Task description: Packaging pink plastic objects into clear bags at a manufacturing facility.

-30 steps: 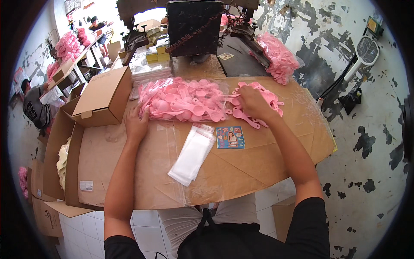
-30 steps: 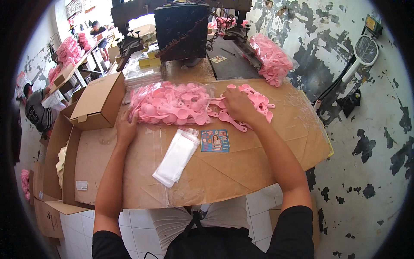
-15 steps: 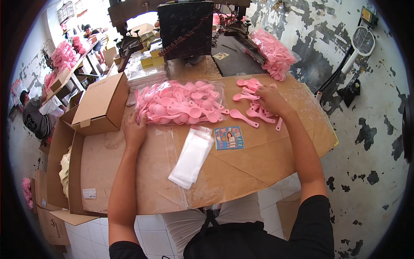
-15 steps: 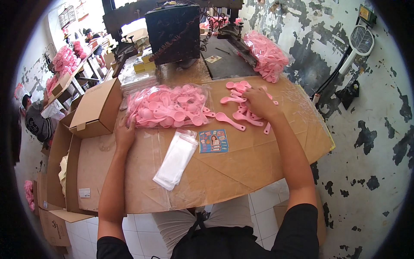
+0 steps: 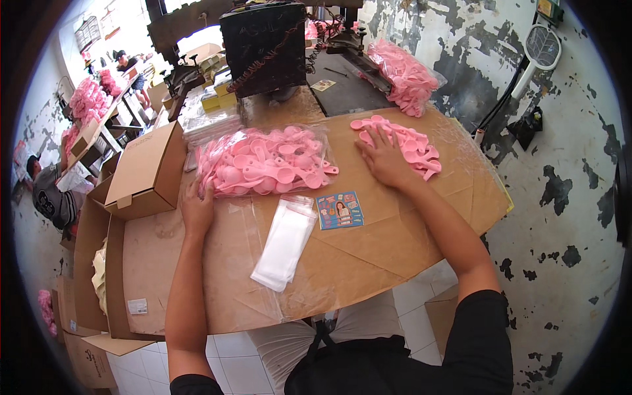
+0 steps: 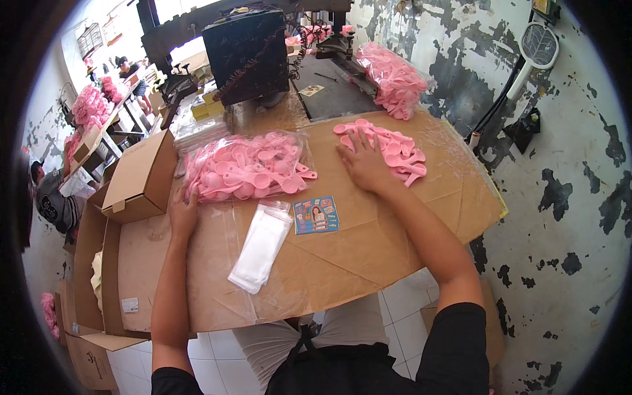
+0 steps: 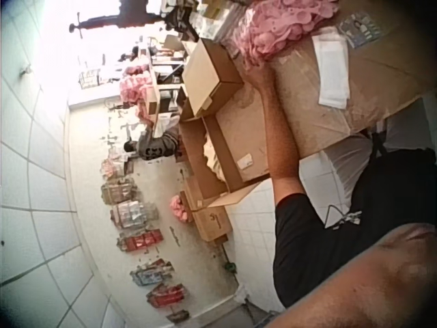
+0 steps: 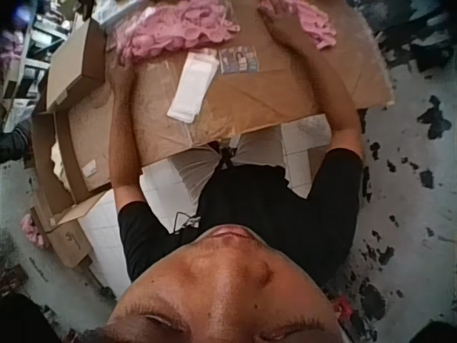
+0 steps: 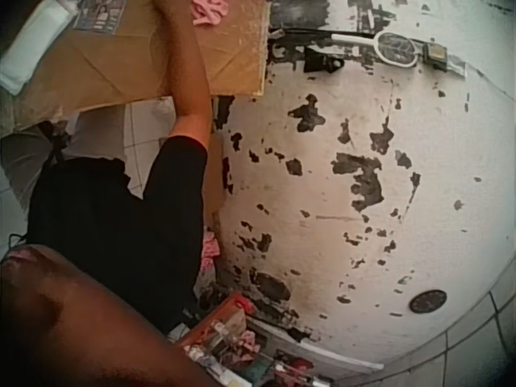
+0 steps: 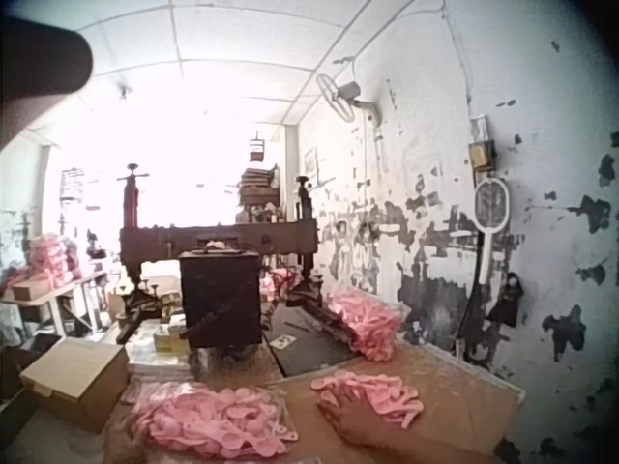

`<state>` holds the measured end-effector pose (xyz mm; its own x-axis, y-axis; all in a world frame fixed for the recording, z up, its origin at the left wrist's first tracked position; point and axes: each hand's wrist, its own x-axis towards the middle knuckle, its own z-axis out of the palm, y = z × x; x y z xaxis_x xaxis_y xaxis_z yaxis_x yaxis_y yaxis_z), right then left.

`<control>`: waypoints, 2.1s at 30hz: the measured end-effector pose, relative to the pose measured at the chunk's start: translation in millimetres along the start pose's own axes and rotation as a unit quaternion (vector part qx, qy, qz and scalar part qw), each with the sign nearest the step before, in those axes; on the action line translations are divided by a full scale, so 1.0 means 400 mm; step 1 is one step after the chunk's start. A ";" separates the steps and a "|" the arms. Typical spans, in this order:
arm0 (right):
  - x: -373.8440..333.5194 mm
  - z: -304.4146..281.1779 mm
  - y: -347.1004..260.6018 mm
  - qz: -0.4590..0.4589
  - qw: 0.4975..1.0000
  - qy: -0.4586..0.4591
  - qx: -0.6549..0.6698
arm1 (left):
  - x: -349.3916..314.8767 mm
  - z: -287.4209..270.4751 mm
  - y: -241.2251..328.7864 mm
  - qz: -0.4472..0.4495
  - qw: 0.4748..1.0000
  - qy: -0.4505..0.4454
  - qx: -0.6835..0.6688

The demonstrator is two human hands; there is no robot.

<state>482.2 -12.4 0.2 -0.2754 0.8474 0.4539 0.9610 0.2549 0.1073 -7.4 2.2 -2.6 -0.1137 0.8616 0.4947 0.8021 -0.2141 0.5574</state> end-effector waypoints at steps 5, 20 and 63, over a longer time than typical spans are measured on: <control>0.051 0.037 0.098 0.038 0.997 -0.037 0.057 | 0.006 0.009 0.011 0.015 1.000 0.001 0.001; 0.083 -0.068 -0.122 -0.051 0.871 -0.112 0.476 | 0.003 0.000 0.010 0.003 1.000 0.000 0.001; 0.107 0.003 -0.162 -0.092 0.944 -0.018 0.316 | 0.005 0.001 -0.007 0.027 0.999 0.009 0.033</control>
<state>408.1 8.0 11.6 -0.4474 0.7745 0.4473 0.6934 0.6162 -0.3735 -9.5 4.7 -3.6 -0.0791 0.8411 0.5351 0.8443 -0.2288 0.4846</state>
